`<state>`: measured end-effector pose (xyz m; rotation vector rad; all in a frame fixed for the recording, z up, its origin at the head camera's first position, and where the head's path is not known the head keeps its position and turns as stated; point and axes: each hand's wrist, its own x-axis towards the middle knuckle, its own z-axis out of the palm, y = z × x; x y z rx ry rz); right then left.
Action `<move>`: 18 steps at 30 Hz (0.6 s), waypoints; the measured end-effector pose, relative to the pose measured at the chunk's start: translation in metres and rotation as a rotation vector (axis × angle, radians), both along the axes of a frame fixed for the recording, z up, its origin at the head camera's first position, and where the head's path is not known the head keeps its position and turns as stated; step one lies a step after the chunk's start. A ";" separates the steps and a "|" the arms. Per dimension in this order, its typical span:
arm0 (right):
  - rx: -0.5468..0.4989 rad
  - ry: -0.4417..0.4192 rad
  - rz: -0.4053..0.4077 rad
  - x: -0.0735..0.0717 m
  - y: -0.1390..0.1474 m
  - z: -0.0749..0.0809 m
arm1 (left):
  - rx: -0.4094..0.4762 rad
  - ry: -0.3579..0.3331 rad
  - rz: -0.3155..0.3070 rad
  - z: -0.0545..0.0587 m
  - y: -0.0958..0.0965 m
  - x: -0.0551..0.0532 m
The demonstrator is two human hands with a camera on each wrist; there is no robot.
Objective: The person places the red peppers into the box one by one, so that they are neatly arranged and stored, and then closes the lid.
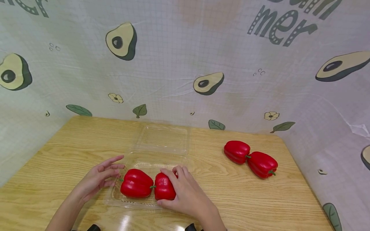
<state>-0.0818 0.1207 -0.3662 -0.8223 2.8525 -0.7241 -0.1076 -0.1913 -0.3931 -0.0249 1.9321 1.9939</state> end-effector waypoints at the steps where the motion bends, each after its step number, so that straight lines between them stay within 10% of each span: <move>1: -0.001 0.002 0.000 0.000 0.000 -0.001 | 0.005 0.004 -0.004 0.000 0.000 0.000; 18: -0.027 -0.087 -0.002 -0.002 0.004 -0.004 | -0.003 -0.001 0.002 -0.004 0.000 0.000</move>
